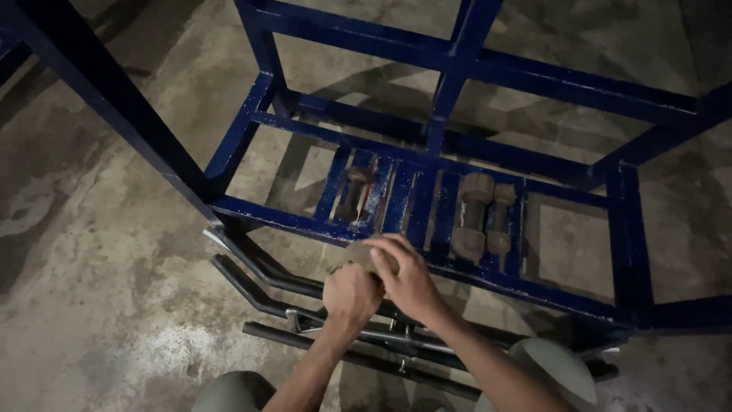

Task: Clean the metal weight storage rack and dumbbells using a rag.

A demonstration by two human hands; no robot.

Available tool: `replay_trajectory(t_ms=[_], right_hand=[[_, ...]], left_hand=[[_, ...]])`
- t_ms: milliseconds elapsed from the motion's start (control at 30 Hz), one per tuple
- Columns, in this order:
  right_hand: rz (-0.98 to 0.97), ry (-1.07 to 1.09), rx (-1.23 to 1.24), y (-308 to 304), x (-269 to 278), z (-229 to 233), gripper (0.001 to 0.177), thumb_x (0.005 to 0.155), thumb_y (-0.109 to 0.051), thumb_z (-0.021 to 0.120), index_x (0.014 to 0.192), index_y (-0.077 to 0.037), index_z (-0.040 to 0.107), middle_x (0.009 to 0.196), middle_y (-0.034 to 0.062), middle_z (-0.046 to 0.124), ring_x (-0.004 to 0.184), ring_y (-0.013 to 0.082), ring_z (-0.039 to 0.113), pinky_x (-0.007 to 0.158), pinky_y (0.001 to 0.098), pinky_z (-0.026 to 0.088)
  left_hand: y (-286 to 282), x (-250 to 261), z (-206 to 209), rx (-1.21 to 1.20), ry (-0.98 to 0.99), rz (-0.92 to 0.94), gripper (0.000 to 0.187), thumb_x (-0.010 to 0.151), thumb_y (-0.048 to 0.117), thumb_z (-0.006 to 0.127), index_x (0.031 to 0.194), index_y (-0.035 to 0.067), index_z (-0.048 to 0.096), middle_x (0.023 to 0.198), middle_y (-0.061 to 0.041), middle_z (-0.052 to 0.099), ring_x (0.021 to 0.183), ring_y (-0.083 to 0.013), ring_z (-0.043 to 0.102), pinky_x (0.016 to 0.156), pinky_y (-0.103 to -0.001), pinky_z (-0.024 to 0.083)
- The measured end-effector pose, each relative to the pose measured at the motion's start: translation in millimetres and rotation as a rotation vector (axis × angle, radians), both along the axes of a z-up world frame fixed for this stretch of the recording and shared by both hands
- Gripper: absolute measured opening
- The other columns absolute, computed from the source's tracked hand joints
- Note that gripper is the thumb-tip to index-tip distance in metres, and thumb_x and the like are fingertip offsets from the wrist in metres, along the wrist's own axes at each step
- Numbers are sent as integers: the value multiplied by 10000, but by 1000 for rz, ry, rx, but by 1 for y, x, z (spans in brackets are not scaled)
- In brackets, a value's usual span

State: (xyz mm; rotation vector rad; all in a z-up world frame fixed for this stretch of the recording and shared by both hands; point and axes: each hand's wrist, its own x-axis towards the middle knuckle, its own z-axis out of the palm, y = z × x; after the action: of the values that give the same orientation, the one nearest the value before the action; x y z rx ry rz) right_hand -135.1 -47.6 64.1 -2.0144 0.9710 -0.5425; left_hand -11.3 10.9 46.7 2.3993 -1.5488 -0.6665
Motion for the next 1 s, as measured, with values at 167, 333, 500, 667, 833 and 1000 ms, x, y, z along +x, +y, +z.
replay_trajectory(t_ms=[167,333,500,667,833,1000], right_hand=[[-74,-265,476,-20,-6,-8,407,1058,-367,516,1288,-84,696,1263,130,716,1213,260,674,1055,427,527],[121,-311,508,-38,-19,-15,366,1051,-327,556,1202,-50,742,1375,96,631,1358,270,557,1149,474,430],[162,-269,363,-35,-21,-6,319,1054,-287,571,1172,-64,766,1423,88,600,1401,277,512,1152,496,429],[-74,510,313,-2,8,109,408,1160,-318,484,1544,-282,617,965,357,645,964,471,654,893,504,528],[-73,-179,-196,-18,-5,-33,381,1109,-357,595,1391,-112,672,1007,147,774,819,158,745,680,300,603],[-286,367,294,-31,-5,24,439,1039,-421,517,1426,-270,658,818,117,760,528,220,503,530,415,453]], left_hand=[[-3,1,-58,-118,50,-16,337,813,347,735,870,16,760,899,-246,728,856,-422,718,814,-526,547],[-6,2,-68,-159,886,-23,202,878,160,733,980,-11,698,804,-178,648,721,-345,600,598,-450,478],[-4,-4,-69,182,1393,58,211,909,135,729,1070,3,690,671,-40,413,544,-187,343,471,-360,333],[-7,-6,-85,-227,661,50,312,834,180,672,1123,63,663,806,-97,664,681,-277,644,595,-466,500],[-29,0,-170,-227,594,214,362,862,292,752,1068,8,660,818,-156,694,768,-314,707,665,-462,531],[-50,0,-172,-105,1145,321,273,884,198,649,965,-61,678,718,-92,619,591,-218,563,522,-390,447]])
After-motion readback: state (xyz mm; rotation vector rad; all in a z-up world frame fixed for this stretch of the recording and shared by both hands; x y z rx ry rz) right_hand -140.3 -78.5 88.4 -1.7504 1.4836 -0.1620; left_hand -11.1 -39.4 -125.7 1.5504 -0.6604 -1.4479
